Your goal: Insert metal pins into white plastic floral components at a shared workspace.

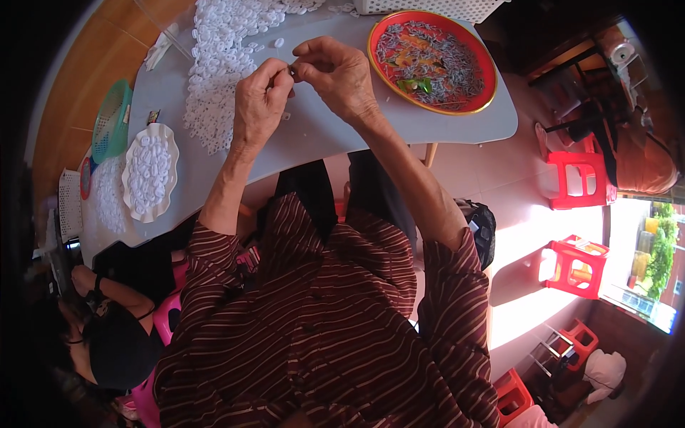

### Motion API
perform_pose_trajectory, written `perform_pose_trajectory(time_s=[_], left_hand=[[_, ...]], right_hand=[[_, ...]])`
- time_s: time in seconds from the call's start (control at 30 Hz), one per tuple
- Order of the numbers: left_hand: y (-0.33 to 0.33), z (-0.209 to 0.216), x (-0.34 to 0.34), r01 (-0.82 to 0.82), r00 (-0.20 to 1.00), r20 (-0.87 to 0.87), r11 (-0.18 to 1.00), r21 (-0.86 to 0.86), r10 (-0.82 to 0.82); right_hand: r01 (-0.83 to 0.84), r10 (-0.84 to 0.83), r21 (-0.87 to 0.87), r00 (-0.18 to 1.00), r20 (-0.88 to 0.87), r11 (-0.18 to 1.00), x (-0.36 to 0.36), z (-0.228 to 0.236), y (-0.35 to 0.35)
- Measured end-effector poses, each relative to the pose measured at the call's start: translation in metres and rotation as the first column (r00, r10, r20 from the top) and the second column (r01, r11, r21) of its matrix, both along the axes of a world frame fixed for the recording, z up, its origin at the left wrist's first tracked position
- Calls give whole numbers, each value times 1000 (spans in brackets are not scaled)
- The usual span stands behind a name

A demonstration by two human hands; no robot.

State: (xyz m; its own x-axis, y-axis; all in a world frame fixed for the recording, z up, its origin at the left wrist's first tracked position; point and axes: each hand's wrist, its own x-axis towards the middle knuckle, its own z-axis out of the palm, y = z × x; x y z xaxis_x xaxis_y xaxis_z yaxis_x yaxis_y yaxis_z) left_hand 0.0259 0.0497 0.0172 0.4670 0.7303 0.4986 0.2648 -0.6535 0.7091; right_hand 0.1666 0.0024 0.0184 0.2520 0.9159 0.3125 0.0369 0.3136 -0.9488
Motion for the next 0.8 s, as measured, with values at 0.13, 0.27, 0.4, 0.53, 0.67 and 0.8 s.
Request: perform_pose_trajectory(time_s=[0.13, 0.27, 0.4, 0.53, 0.67, 0.8], left_hand=[[2, 3, 0, -67, 998, 12, 963, 262, 66], [9, 3, 0, -44, 999, 3, 902, 429, 47], [13, -1, -9, 5, 998, 54, 995, 104, -11], [16, 3, -5, 96, 982, 182, 957, -273, -46], [27, 4, -11, 267, 951, 247, 901, -343, -187], [32, 7, -20, 328, 944, 90, 870, -369, -318]], right_hand=[[-39, 36, -22, 990, -136, 999, -4, -7, 8], [-125, 94, -83, 948, -303, 989, -1, -6, 10], [-125, 119, -142, 992, -51, 982, 2, 1, 13], [-169, 167, -162, 986, -23, 972, 12, 6, 24], [-179, 198, -169, 974, 106, 969, 20, 15, 24], [-164, 245, -212, 859, 450, 963, 23, 32, 20]])
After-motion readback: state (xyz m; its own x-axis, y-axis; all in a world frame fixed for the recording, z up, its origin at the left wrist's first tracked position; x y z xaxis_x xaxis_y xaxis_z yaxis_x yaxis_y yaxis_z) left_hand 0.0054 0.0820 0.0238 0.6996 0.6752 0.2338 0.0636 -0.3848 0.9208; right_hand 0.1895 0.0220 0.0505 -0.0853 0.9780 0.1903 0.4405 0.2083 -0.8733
